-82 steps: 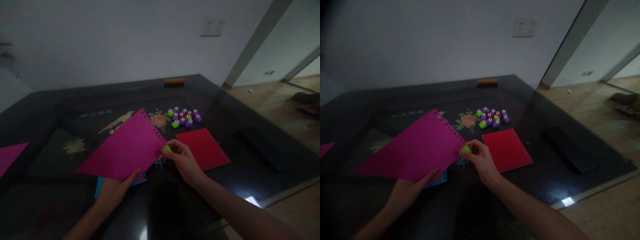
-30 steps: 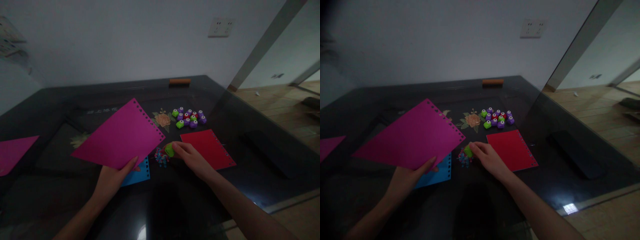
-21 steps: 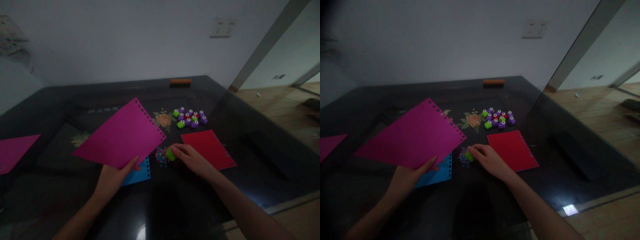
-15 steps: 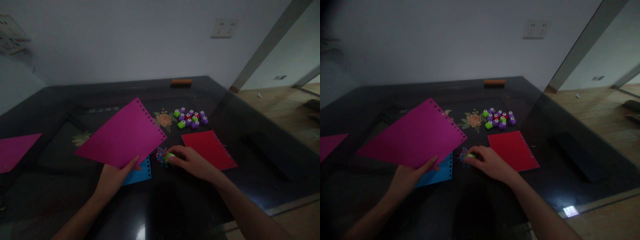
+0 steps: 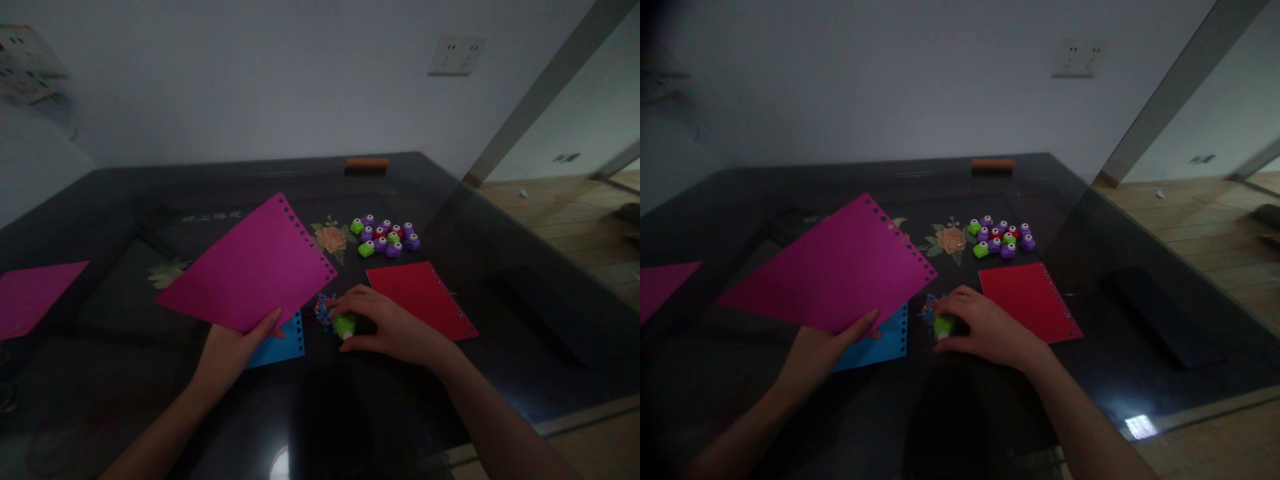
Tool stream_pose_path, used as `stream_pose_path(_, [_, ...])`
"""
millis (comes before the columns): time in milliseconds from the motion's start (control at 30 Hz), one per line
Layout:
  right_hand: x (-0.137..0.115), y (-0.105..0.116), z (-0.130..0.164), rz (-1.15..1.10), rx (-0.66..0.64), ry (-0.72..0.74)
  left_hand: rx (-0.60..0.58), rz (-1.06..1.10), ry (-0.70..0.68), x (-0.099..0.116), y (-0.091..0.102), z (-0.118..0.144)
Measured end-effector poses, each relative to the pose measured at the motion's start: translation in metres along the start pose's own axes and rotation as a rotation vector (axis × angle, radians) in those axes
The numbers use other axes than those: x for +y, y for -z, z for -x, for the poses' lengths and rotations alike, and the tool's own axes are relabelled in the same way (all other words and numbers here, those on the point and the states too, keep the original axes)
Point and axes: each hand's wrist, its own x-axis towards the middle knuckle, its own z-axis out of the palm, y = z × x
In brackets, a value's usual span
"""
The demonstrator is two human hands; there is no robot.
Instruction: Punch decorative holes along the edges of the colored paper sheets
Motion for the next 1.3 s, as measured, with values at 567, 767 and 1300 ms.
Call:
stream_pose_path(567, [0.009,-0.002,-0.004,-0.038,0.366,-0.195,-0.048,0.127,0.028,-0.005,-0.001,-0.002])
stream_pose_path(767, [0.013,-0.007,-0.006,-0.288,0.346,-0.204,-0.157,0.193,-0.005,-0.012,-0.003,-0.009])
stream_pose_path(1300, [0.026,-0.011,-0.014,-0.592,0.623,-0.162,-0.082,0.322,-0.033,-0.009,-0.002,-0.007])
